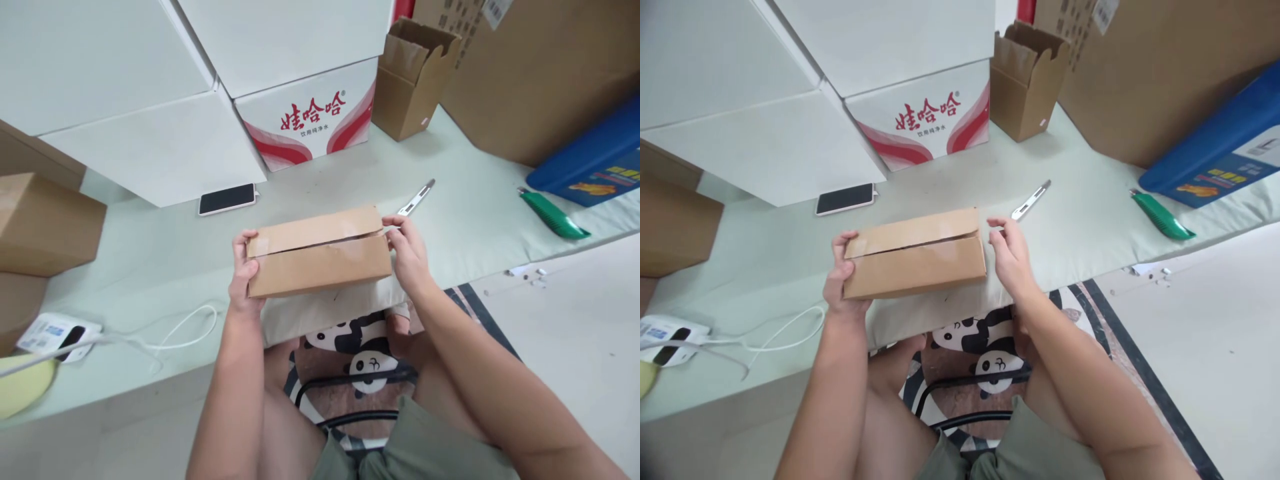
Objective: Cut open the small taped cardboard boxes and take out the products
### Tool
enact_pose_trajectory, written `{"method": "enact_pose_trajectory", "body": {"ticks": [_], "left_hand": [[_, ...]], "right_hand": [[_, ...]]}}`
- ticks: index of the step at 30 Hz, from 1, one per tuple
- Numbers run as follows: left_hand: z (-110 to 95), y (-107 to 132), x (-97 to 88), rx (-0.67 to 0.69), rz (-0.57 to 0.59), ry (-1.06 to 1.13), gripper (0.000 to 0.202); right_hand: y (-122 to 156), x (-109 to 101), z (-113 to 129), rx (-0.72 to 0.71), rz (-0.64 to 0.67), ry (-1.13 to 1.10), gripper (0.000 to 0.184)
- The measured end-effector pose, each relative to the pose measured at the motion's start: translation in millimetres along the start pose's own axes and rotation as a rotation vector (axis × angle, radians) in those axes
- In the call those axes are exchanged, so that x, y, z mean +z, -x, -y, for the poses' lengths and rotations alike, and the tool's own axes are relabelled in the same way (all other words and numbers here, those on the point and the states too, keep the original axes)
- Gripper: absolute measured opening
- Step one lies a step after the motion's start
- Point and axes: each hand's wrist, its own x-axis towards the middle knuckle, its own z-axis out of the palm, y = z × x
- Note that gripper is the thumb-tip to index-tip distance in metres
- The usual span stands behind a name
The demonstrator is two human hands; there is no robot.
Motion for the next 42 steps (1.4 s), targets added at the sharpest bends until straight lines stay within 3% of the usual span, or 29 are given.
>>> {"method": "enact_pose_trajectory", "body": {"ticks": [3, 6, 11, 14, 19, 27, 31, 37, 42], "left_hand": [[-2, 2, 2.4, -0.045, 0.04, 0.036, 0.056], [-3, 4, 4.4, -0.08, 0.081, 0.05, 0.055], [-3, 9, 4.6, -0.12, 0.123, 0.072, 0.056], [-1, 12, 2.9, -0.133, 0.121, 0.063, 0.057], [1, 15, -0.7, -0.139, 0.126, 0.043, 0.058], [1, 16, -1.4, -0.142, 0.147, 0.045, 0.058], [1, 16, 0.8, -0.129, 0.129, 0.056, 0.056], [-1, 17, 2.7, -0.129, 0.129, 0.053, 0.055], [-2, 18, 3.5, -0.119, 0.121, 0.033, 0.054]], "right_hand": [[-18, -4, -5, 0.085, -0.124, 0.497, 0.046], [-29, -5, -5, 0.195, -0.053, 0.847, 0.052], [-35, -2, -3, 0.183, 0.129, 1.021, 0.033], [-37, 1, -5, 0.17, 0.15, 1.01, 0.032], [-41, 6, -11, 0.137, 0.077, 0.959, 0.042], [-50, 3, -16, 0.241, 0.085, 0.754, 0.01], [-49, 6, -12, 0.272, 0.041, 0.581, 0.025], [-46, 14, -1, 0.252, -0.043, -0.072, 0.018], [-46, 17, -1, 0.286, -0.051, -0.116, 0.018]]}}
